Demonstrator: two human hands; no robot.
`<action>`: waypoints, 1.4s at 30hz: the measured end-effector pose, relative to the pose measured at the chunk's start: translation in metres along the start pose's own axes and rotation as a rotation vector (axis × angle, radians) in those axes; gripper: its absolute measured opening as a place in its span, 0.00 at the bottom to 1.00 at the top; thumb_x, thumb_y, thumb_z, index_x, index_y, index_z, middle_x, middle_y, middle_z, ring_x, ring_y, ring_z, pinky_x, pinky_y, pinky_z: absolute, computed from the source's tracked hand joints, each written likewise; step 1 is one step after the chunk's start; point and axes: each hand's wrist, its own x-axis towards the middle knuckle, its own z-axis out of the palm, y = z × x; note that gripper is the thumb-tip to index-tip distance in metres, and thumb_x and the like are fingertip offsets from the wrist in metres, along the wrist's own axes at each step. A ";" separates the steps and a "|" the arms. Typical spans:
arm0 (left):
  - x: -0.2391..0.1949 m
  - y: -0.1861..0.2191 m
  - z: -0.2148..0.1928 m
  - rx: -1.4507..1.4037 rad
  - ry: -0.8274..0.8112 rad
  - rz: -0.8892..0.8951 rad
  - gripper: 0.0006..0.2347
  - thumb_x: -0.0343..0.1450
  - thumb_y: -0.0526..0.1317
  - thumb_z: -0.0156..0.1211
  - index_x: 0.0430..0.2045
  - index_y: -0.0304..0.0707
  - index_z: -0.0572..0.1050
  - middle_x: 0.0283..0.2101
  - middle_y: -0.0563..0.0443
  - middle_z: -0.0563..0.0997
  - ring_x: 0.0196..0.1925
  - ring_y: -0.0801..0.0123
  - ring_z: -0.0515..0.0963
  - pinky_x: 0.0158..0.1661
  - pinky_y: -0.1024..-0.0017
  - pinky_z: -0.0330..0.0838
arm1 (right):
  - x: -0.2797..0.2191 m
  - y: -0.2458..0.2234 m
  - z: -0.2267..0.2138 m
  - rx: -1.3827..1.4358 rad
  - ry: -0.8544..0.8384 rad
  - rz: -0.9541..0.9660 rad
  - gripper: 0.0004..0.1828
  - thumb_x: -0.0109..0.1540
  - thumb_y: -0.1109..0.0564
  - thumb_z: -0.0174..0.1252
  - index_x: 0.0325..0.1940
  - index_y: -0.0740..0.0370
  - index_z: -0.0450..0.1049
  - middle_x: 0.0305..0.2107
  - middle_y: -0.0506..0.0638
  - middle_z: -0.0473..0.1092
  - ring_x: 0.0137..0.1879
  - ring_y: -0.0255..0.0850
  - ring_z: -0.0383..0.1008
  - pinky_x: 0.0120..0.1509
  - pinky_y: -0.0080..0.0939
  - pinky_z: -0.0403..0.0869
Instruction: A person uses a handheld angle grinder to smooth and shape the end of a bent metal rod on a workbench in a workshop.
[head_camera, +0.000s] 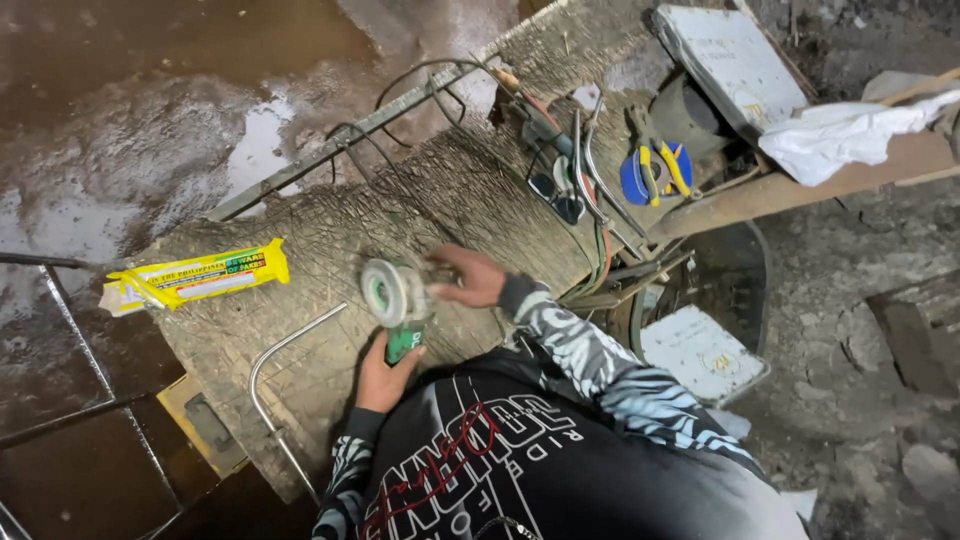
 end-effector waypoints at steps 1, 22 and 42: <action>0.008 -0.006 -0.003 -0.006 0.009 0.005 0.39 0.77 0.57 0.72 0.81 0.40 0.61 0.76 0.31 0.70 0.80 0.36 0.66 0.77 0.32 0.62 | -0.002 0.026 -0.009 -0.004 -0.006 -0.009 0.45 0.70 0.25 0.62 0.75 0.63 0.71 0.54 0.69 0.77 0.59 0.68 0.82 0.62 0.73 0.81; 0.021 0.022 0.055 -0.478 -0.342 0.635 0.36 0.81 0.35 0.64 0.85 0.32 0.50 0.74 0.32 0.72 0.65 0.56 0.75 0.63 0.48 0.80 | -0.027 -0.008 0.032 1.638 0.039 0.574 0.25 0.72 0.43 0.62 0.44 0.72 0.86 0.37 0.64 0.85 0.45 0.57 0.89 0.75 0.68 0.78; 0.061 -0.067 0.182 -0.611 -0.940 0.143 0.17 0.82 0.31 0.63 0.69 0.33 0.77 0.57 0.39 0.81 0.50 0.59 0.85 0.45 0.66 0.82 | -0.160 0.048 -0.032 0.972 0.771 0.266 0.12 0.69 0.54 0.67 0.54 0.61 0.80 0.36 0.62 0.82 0.41 0.56 0.88 0.50 0.61 0.88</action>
